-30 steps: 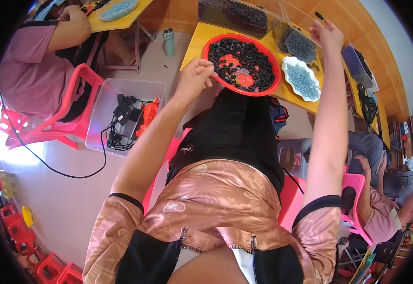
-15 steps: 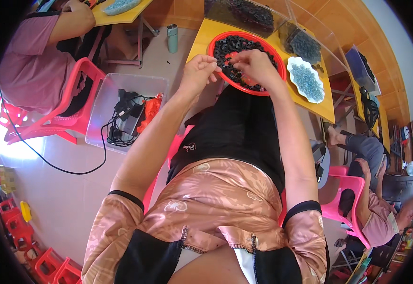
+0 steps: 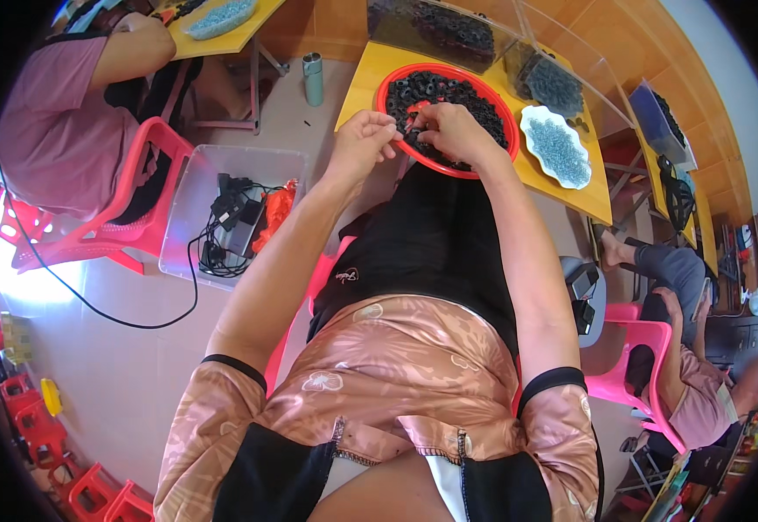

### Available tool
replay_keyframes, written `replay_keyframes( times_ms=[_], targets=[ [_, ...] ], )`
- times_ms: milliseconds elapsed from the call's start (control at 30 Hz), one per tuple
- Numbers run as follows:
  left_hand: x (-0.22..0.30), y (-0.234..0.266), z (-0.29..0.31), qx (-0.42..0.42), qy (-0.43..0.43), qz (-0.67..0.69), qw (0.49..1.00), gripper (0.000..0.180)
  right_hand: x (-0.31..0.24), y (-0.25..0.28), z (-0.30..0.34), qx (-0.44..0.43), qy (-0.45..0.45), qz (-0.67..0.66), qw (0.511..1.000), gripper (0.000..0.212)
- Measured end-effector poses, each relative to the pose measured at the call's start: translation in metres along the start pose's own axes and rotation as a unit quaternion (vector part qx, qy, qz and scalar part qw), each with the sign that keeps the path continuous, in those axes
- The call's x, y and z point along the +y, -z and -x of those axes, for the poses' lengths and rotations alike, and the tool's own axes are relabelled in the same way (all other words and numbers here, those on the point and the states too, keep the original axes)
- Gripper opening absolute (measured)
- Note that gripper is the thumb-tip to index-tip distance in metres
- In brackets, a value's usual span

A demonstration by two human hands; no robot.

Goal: The person assembles plastic components by taking pieces from a tray and fitting them together by hand.

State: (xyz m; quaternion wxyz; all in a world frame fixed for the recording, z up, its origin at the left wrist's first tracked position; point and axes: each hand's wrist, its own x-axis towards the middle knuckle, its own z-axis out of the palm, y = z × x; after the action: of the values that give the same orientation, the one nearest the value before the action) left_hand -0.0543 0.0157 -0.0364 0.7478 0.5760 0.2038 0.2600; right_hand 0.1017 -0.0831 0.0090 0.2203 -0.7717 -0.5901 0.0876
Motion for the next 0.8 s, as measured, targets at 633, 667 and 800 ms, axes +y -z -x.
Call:
replay_keyframes(
  times_ms=[633,667,800],
  targets=[
    [0.011,-0.011,0.007,-0.022,-0.019,0.114,0.993,0.020,-0.007,0.023,0.045,0.108,-0.136,-0.110,0.979,0.008],
    [0.009,-0.010,0.006,-0.022,-0.019,0.115,0.993,0.020,0.000,0.021,0.046,0.109,-0.136,-0.110,0.979,0.008],
    [0.007,-0.008,0.004,-0.021,-0.026,0.077,0.996,0.023,0.018,0.006,0.045,0.093,-0.087,-0.115,0.985,0.009]
  ],
)
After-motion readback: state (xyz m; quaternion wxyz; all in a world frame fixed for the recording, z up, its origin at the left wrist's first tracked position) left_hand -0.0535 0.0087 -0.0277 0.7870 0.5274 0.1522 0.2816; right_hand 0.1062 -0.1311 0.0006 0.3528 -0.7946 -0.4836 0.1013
